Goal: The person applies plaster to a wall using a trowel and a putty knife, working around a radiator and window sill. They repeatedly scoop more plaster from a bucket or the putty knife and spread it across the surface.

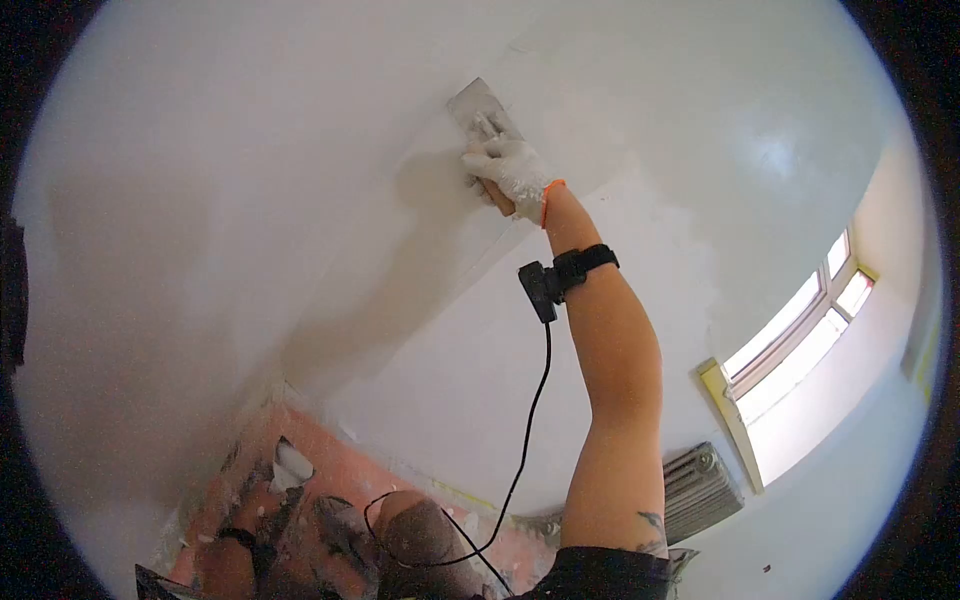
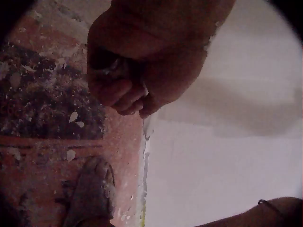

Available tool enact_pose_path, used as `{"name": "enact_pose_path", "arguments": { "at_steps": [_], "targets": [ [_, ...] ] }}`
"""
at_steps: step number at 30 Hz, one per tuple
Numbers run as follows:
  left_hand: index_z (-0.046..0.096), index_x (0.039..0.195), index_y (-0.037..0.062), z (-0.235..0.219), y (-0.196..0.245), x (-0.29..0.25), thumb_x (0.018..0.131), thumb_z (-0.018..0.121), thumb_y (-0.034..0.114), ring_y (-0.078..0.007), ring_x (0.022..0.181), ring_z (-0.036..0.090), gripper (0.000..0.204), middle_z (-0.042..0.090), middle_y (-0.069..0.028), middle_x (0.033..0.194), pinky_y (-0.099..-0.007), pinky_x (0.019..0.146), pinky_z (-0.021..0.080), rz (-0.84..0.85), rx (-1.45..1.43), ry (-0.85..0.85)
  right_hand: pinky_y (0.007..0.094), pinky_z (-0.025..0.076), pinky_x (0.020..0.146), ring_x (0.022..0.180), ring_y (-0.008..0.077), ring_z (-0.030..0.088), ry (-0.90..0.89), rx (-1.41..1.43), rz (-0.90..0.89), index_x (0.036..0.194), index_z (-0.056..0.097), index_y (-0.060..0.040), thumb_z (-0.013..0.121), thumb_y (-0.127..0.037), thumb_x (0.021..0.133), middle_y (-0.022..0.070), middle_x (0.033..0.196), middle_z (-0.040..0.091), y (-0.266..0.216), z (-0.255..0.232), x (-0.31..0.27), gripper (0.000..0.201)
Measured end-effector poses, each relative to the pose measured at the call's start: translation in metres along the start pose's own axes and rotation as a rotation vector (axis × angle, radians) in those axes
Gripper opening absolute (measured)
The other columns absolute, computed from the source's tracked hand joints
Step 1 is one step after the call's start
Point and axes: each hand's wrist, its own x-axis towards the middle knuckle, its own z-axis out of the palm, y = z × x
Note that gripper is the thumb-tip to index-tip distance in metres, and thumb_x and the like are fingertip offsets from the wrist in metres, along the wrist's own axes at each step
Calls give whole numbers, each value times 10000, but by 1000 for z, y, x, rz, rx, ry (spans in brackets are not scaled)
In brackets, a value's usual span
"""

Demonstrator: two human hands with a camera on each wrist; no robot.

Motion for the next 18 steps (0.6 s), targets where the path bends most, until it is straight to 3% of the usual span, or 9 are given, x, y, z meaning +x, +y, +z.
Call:
{"name": "enact_pose_path", "arguments": {
  "at_steps": [2, 3, 6, 9, 11, 14, 15, 17, 18],
  "targets": [
    [583, 1366, 2, 4, 9, 65, 880, 741, 323, -349, 1059, 691, 604, 663, -213, 1268, -423, 854, 570, 237, 19, 156, 337, 552, 632, 737, 177, 660, -19, 167, 160, 1157, 710, 25, 772, -270, 883, 102, 1440, 516, -7, -18, 9, 407],
    [583, 1366, 2, 29, 4, 41, 880, 741, 323, -349, 1059, 691, 604, 663, -213, 1268, -423, 854, 570, 226, -5, 134, 337, 552, 632, 737, 177, 660, -46, 148, 170, 1157, 710, 25, 772, -270, 883, 102, 1440, 516, -13, -24, 6, 407],
    [614, 1292, -34, -8, 38, -14, 880, 728, 295, -337, 943, 716, 539, 709, -206, 1136, -410, 715, 570, 236, 56, 113, 313, 533, 596, 692, 159, 635, 99, 97, -8, 1091, 707, 11, 772, -271, 879, 65, 985, 696, -19, -32, 12, 359],
    [619, 1250, -63, -17, 41, 1, 880, 724, 268, -307, 856, 716, 507, 721, -200, 1064, -406, 646, 554, 282, 4, 93, 294, 497, 554, 664, 130, 605, 250, 84, -92, 1041, 687, -39, 721, -253, 922, 24, 811, 641, -29, -22, 8, 248],
    [622, 1222, -77, -10, 32, 40, 885, 732, 240, -282, 748, 696, 475, 716, -191, 997, -410, 596, 538, 208, -103, 36, 301, 500, 558, 661, 132, 606, 252, 116, -64, 1041, 673, -39, 720, -251, 925, 23, 818, 642, -29, -26, 14, 247],
    [658, 1151, -9, 6, 35, 38, 868, 758, 260, -219, 809, 679, 403, 721, -106, 915, -398, 682, 521, 186, -128, 52, 314, 508, 570, 666, 136, 608, 582, 250, -128, 1084, 672, -68, 658, -421, 947, 42, 818, 638, -39, -40, 19, 379],
    [658, 1151, -9, 10, 29, 47, 868, 758, 260, -219, 809, 679, 403, 721, -106, 915, -398, 682, 521, 188, -130, 48, 314, 508, 570, 666, 136, 608, 581, 245, -128, 1084, 672, -68, 658, -421, 947, 42, 818, 638, -43, -41, 15, 379],
    [660, 1143, -13, 11, 6, 68, 870, 761, 261, -218, 803, 673, 399, 717, -104, 901, -381, 699, 516, 181, -295, 6, 284, 484, 517, 577, 150, 567, 345, 598, -40, 1028, 599, -79, 605, -455, 995, 46, 767, 605, -44, -38, 4, 377],
    [660, 1143, -13, 2, 19, 54, 870, 761, 261, -218, 803, 673, 399, 717, -104, 901, -381, 699, 516, 189, -292, 10, 284, 484, 517, 577, 150, 567, 352, 598, -47, 1028, 599, -79, 605, -455, 995, 46, 767, 605, -49, -34, 3, 377]
  ]
}}
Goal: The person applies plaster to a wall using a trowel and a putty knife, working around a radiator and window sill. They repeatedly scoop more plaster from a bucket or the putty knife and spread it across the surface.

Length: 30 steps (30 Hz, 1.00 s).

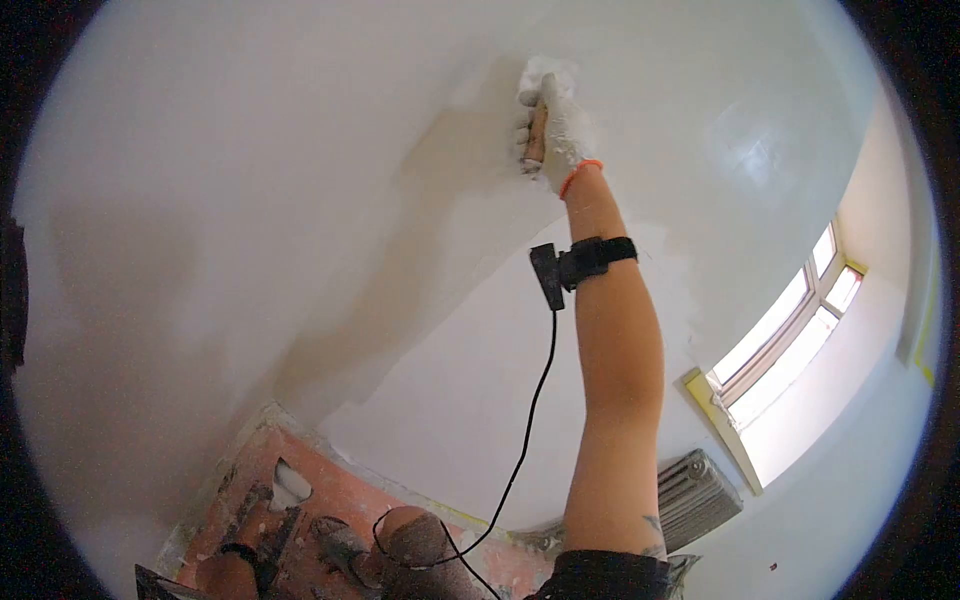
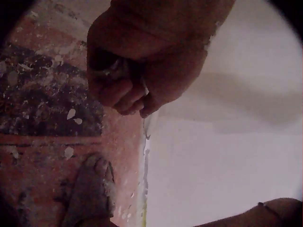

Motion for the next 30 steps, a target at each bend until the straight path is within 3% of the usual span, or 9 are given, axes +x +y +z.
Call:
{"name": "enact_pose_path", "arguments": {
  "at_steps": [2, 5, 15, 17, 19, 21, 23, 27, 30],
  "targets": [
    [606, 1271, -70, -10, 55, -61, 908, 725, 235, -297, 828, 700, 488, 712, -205, 1072, -425, 636, 545, -23, 233, -27, 291, 468, 480, 541, 153, 552, 91, 22, -2, 1042, 578, -78, 531, -540, 1010, 45, 744, 590, 6, 21, -2, 465],
    [586, 1294, -78, -3, -18, 7, 899, 733, 276, -332, 920, 709, 551, 708, -214, 1122, -429, 746, 560, 184, 69, -51, 287, 448, 453, 522, 156, 544, 198, -17, 25, 1026, 578, -82, 503, -576, 1006, 41, 723, 579, 12, 40, 13, 500],
    [577, 1322, -72, -6, 32, -73, 856, 756, 381, -407, 1216, 611, 674, 616, -298, 1306, -461, 985, 507, 123, 392, 174, 329, 422, 472, 528, 165, 475, 227, 77, 4, 797, 481, -164, 429, -432, 1016, 11, 669, 508, 31, 80, 11, 350],
    [591, 1299, -81, -13, 36, -82, 867, 739, 386, -423, 1216, 607, 653, 611, -304, 1308, -455, 1015, 485, 124, 439, 214, 404, 509, 711, 879, 242, 610, 235, 110, -84, 1077, 555, -69, 400, -360, 1039, 91, 1063, 618, 69, 90, 11, 332],
    [587, 1300, -85, -19, 89, -137, 870, 730, 403, -425, 1229, 597, 666, 603, -306, 1320, -460, 1022, 479, 98, 365, 172, 406, 384, 1117, 1381, 306, 430, 329, 100, -106, 1438, 471, -39, 347, -353, 1081, 170, 1527, 421, 113, 113, -6, 491],
    [584, 1301, -90, -20, 117, -173, 872, 722, 420, -428, 1242, 587, 680, 594, -308, 1332, -465, 1029, 473, 70, 294, 146, 369, 98, 1260, 1558, 315, 111, 256, -62, -186, 1599, 252, -48, 302, -335, 1105, 168, 1690, 127, 143, 126, -32, 574],
    [552, 1341, -90, -16, 124, -189, 883, 705, 438, -427, 1267, 569, 715, 583, -306, 1352, -465, 1057, 451, 58, 342, 153, 381, 511, 878, 1021, 213, 579, 431, -219, -368, 1591, 182, -33, 367, -387, 1085, 100, 1278, 552, 212, 135, -40, 644],
    [523, 1379, -82, -11, 169, -242, 896, 691, 455, -424, 1280, 559, 742, 575, -305, 1364, -459, 1070, 440, -13, 459, 236, 372, 401, 1090, 1244, 249, 504, 341, -188, -262, 1584, 233, -8, 334, -342, 1102, 153, 1430, 479, 230, 151, -87, 595],
    [518, 1393, -75, -11, 187, -260, 905, 681, 467, -431, 1281, 555, 747, 577, -305, 1361, -457, 1070, 441, -22, 541, 246, 383, 209, 1227, 1525, 335, 251, 212, -10, 95, 1596, 226, -20, 334, -346, 1095, 253, 1628, 270, 274, 154, -88, 608]
  ]
}}
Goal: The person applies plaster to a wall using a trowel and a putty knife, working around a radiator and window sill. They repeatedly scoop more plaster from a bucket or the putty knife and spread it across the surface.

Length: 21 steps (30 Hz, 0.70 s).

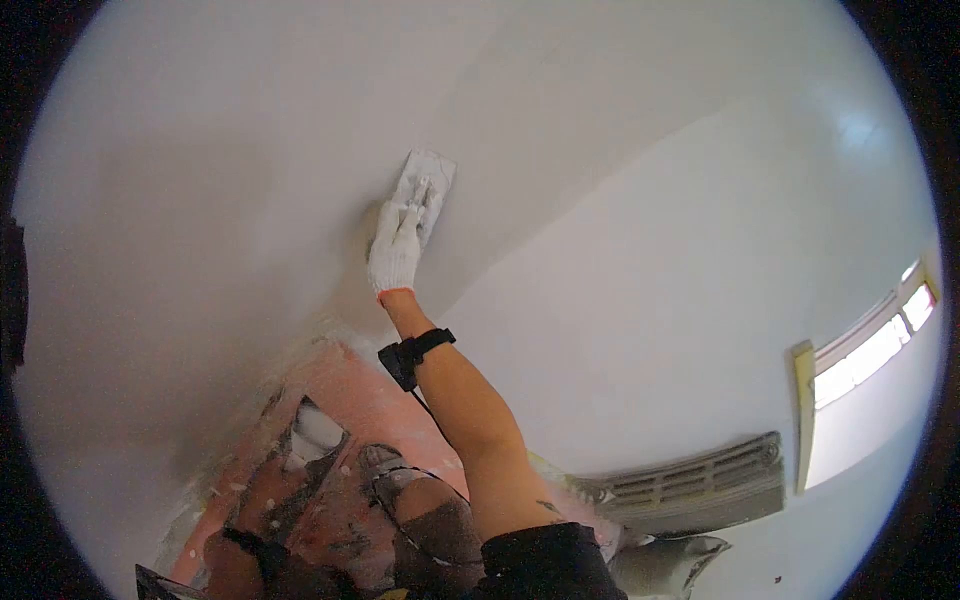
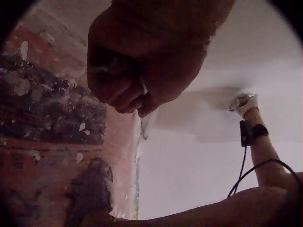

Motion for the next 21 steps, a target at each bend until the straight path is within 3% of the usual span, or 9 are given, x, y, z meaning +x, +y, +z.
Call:
{"name": "enact_pose_path", "arguments": {
  "at_steps": [2, 5, 9, 11, 13, 15, 16, 19, 21],
  "targets": [
    [519, 1394, -72, 1, -5, 5, 909, 668, 496, -441, 1283, 549, 761, 582, -301, 1356, -468, 1061, 444, 137, -64, -9, 451, 404, 1074, 1313, 394, 537, -181, -114, 16, 1520, 332, 25, 375, -407, 1076, 309, 1416, 531, 36, 8, -10, 621],
    [526, 1390, -58, -27, 60, -26, 917, 654, 503, -443, 1277, 550, 745, 582, -307, 1348, -472, 1053, 444, 74, -72, -33, 513, 479, 897, 1055, 443, 656, -80, -111, 249, 1384, 445, 28, 416, -436, 1058, 295, 1171, 664, 34, 8, -15, 569],
    [558, 1367, -31, -8, 88, 0, 920, 651, 494, -436, 1259, 562, 696, 579, -304, 1350, -477, 1044, 444, 97, -107, 19, 520, 483, 876, 1039, 456, 646, -103, -280, 19, 1280, 516, -16, 484, -447, 1030, 274, 1145, 666, 61, -26, -21, 499],
    [595, 1321, -17, 2, 87, 15, 925, 658, 464, -432, 1199, 601, 626, 622, -289, 1295, -478, 1007, 461, 107, -92, 56, 505, 493, 882, 1055, 450, 649, -434, -425, 158, 1260, 550, -46, 568, -425, 997, 268, 1139, 672, 57, -63, -24, 462],
    [607, 1299, -17, -12, 123, 11, 928, 661, 463, -419, 1157, 627, 609, 651, -272, 1250, -472, 979, 474, 134, -127, 19, 437, 516, 853, 987, 349, 682, -458, -222, 77, 1156, 592, -37, 644, -375, 961, 236, 1077, 681, 32, -97, -15, 393],
    [619, 1277, -18, -16, 138, 23, 931, 665, 463, -406, 1114, 652, 594, 681, -255, 1204, -466, 951, 486, 176, -170, -13, 345, 519, 832, 910, 210, 655, -750, -273, 386, 1084, 616, -33, 675, -267, 951, 152, 993, 683, 30, -128, 6, 276],
    [621, 1260, -21, -12, 139, 35, 936, 671, 460, -367, 1062, 668, 582, 701, -227, 1145, -449, 927, 495, 190, -202, -69, 345, 519, 832, 910, 210, 655, -758, -271, 402, 1084, 616, -33, 675, -267, 951, 152, 993, 683, 51, -136, 10, 276],
    [627, 1227, -20, -12, 145, 48, 948, 683, 443, -270, 966, 678, 544, 722, -164, 1055, -410, 873, 516, 210, -270, -162, 279, 492, 820, 882, 121, 589, -706, 74, 201, 1054, 638, -34, 689, -168, 930, 50, 968, 651, 81, -143, 6, 189],
    [632, 1212, -17, -16, 161, 50, 956, 690, 429, -211, 921, 671, 517, 722, -128, 1024, -388, 844, 528, 218, -311, -203, 271, 476, 813, 876, 100, 558, -723, 352, 555, 1060, 642, -42, 679, -79, 914, -18, 946, 600, 70, -146, 3, 155]
  ]
}}
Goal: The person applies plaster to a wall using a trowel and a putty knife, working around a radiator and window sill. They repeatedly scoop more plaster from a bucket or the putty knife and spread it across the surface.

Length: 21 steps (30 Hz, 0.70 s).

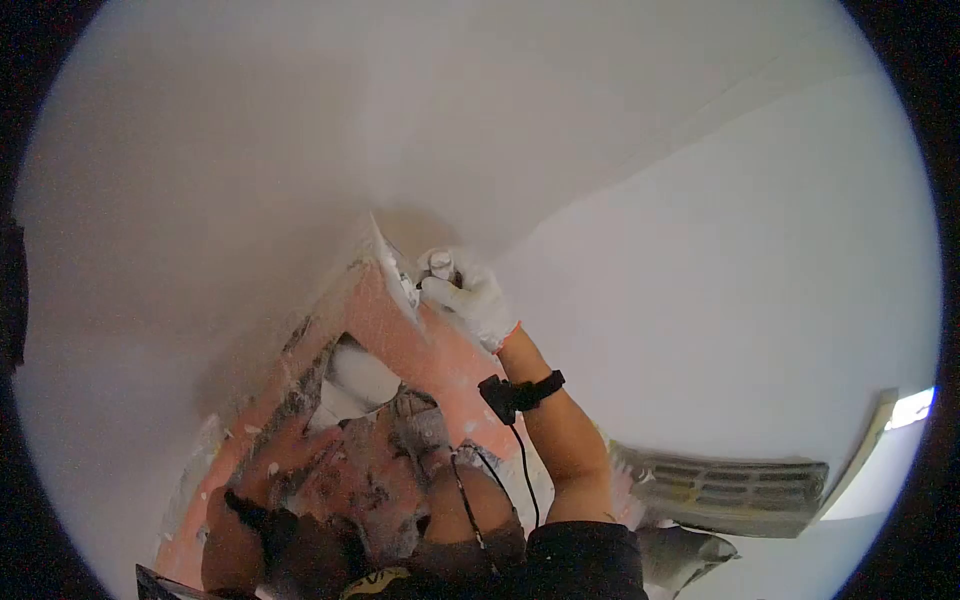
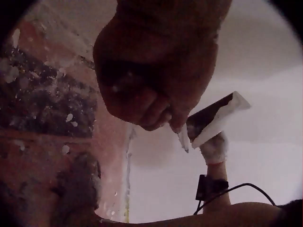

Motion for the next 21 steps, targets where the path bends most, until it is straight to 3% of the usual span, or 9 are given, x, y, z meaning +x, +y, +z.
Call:
{"name": "enact_pose_path", "arguments": {
  "at_steps": [4, 6, 8, 11, 15, 17, 19, 20, 21],
  "targets": [
    [627, 1249, -8, -2, 7, -1, 970, 685, 346, -219, 999, 651, 455, 715, -129, 1110, -398, 908, 515, -129, -69, -118, 267, 462, 794, 850, 85, 527, -156, 228, -55, 1059, 643, -44, 683, -68, 904, -40, 923, 554, 34, 29, -1, 162],
    [625, 1258, -7, -1, -5, -4, 968, 689, 348, -211, 1012, 645, 463, 711, -124, 1121, -395, 911, 514, -106, -145, -141, 270, 456, 796, 830, 91, 505, -255, -40, -56, 1061, 639, -42, 690, -74, 900, -49, 896, 524, 44, 41, -2, 171],
    [640, 1187, -9, -4, -3, -12, 971, 699, 356, -143, 862, 643, 429, 711, -58, 1008, -341, 785, 537, -24, -126, 2, 276, 442, 831, 910, 106, 497, -313, -38, -69, 1043, 617, -55, 706, -64, 874, -30, 966, 543, 64, 37, -1, 192],
    [638, 1197, -10, -3, -3, -21, 970, 693, 350, -159, 887, 645, 429, 716, -75, 1033, -367, 815, 533, -12, -72, 132, 266, 439, 770, 879, 78, 486, -330, -421, -41, 1028, 611, -48, 721, -86, 872, -38, 918, 526, 121, 21, -3, 195],
    [637, 1208, -14, -8, -29, -16, 970, 686, 347, -178, 926, 650, 436, 721, -100, 1066, -386, 847, 525, -55, -70, 106, 306, 463, 708, 769, 112, 518, -310, -536, 214, 1095, 646, -89, 710, -259, 915, -7, 797, 536, 159, 1, -7, 255],
    [553, 1374, -1, -7, -28, -13, 948, 708, 355, -262, 1105, 630, 577, 646, -142, 1290, -408, 961, 491, -55, -113, 119, 310, 462, 700, 777, 109, 521, -264, -552, 371, 1126, 645, -89, 695, -289, 931, -3, 803, 533, 168, -1, -10, 284],
    [591, 1295, -19, 0, -38, -10, 958, 695, 343, -225, 1014, 648, 505, 684, -137, 1180, -398, 900, 515, -41, -48, 133, 303, 481, 777, 867, 99, 568, -191, -69, 596, 1128, 599, -15, 627, -271, 1001, -8, 902, 604, 157, 4, -12, 287],
    [629, 1216, -36, 6, -42, -11, 967, 683, 330, -188, 923, 666, 446, 722, -133, 1069, -388, 839, 539, -19, 8, 144, 303, 481, 777, 867, 99, 568, -191, -66, 610, 1128, 599, -15, 627, -271, 1001, -8, 902, 604, 180, 3, -10, 287],
    [629, 1216, -36, 9, -41, -9, 967, 683, 330, -188, 923, 666, 446, 722, -133, 1069, -388, 839, 539, -27, 3, 138, 327, 493, 794, 874, 139, 597, -144, -330, 121, 1216, 575, -17, 606, -284, 1009, 28, 918, 631, 216, 5, -3, 339]
  ]
}}
